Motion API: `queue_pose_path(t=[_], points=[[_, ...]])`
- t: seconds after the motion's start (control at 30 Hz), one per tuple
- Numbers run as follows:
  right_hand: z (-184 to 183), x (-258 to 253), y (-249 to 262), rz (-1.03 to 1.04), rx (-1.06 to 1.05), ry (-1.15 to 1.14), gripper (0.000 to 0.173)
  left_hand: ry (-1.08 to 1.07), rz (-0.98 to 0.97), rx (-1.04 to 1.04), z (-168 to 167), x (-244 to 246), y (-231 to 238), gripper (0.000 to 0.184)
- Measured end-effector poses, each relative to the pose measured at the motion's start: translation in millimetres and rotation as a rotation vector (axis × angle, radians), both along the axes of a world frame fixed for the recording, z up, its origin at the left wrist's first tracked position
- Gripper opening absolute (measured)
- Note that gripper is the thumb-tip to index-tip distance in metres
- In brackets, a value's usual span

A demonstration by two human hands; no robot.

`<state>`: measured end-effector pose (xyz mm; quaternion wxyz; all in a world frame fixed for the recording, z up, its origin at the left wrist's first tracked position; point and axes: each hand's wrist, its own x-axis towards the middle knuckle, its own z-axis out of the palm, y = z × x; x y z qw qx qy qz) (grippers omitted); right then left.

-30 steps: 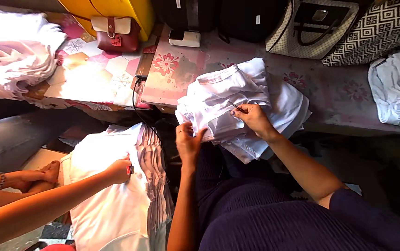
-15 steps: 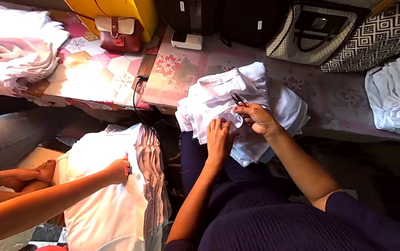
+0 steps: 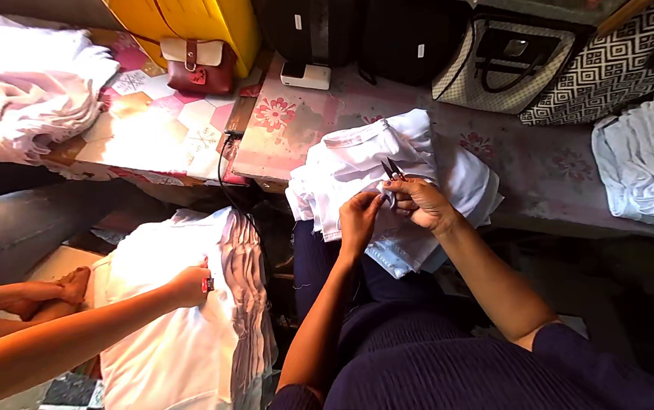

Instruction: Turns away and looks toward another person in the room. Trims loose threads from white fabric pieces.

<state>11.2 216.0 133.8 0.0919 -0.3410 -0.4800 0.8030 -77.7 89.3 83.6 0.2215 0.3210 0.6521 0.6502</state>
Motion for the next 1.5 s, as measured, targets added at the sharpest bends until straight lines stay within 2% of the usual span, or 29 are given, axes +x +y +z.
queue_pose_path(t=[0.07, 0.13, 0.2, 0.27, 0.33, 0.47, 0.53, 0.6, 0.63, 0.7, 0.8, 0.83, 0.9, 1.0, 1.1, 1.17, 1.23, 1.3, 1.43, 1.5], points=[[1, 8, 3, -0.022, 0.010, 0.016, 0.016, 0.189, -0.057, 0.057, -4, 7, -2, 0.012], [0, 15, 5, -0.045, 0.067, 0.049, 0.016, 0.565, 0.034, -0.003, -8, 13, -15, 0.016], [-2, 18, 5, -0.087, 0.252, 0.080, 0.012, 0.900, 0.147, -0.185, -11, 6, -35, 0.025], [1, 18, 9, -0.113, 0.507, 0.108, 0.006, 1.004, 0.188, -0.289, -16, -15, -57, 0.031], [12, 12, 13, -0.109, 0.727, 0.127, 0.003, 0.911, 0.210, -0.214, -17, -43, -68, 0.021], [35, -45, 36, -0.170, 1.029, 0.162, 0.011, 0.491, 0.268, 0.156, 10, -98, -61, 0.013], [25, -81, 57, -0.196, 1.186, 0.096, 0.018, 0.358, 0.358, 0.224, 15, -116, -49, 0.016], [-4, -109, 77, -0.152, 1.266, -0.095, 0.025, 0.369, 0.506, 0.175, 13, -120, -37, 0.019], [-22, -118, 85, -0.107, 1.271, -0.194, 0.029, 0.404, 0.551, 0.151, 11, -113, -31, 0.019], [-47, -123, 93, -0.076, 1.281, -0.292, 0.033, 0.563, 0.483, 0.052, -1, -81, -22, 0.022], [-53, -109, 86, -0.212, 1.315, -0.156, 0.034, 0.731, 0.209, -0.219, -48, -42, -21, 0.042], [-51, -94, 79, -0.254, 1.310, -0.116, 0.034, 0.729, 0.182, -0.255, -63, -37, -28, 0.041], [-44, -52, 56, -0.276, 1.288, -0.071, 0.030, 0.694, 0.278, -0.194, -72, -34, -43, 0.028], [-51, 9, 23, -0.156, 1.187, -0.005, 0.024, 0.730, 0.437, -0.058, -38, -24, -41, 0.016], [-69, 43, -5, -0.020, 1.126, -0.019, 0.025, 0.902, 0.237, -0.030, -14, -28, -5, 0.019], [-77, 55, -13, -0.011, 1.169, -0.052, 0.025, 0.961, 0.128, -0.172, -17, -56, 21, 0.035], [-85, 63, -14, -0.017, 1.219, -0.084, 0.026, 0.826, 0.117, -0.345, -33, -94, 29, 0.048], [-90, 67, -11, -0.029, 1.215, -0.101, 0.028, 0.644, 0.229, -0.389, -34, -114, 24, 0.050], [-87, 70, -1, -0.025, 0.953, -0.127, 0.027, 0.703, 0.488, -0.227, -4, -93, 23, 0.035], [-87, 65, 4, -0.027, 0.831, -0.157, 0.024, 0.686, 0.419, -0.237, 8, -77, 27, 0.043]])
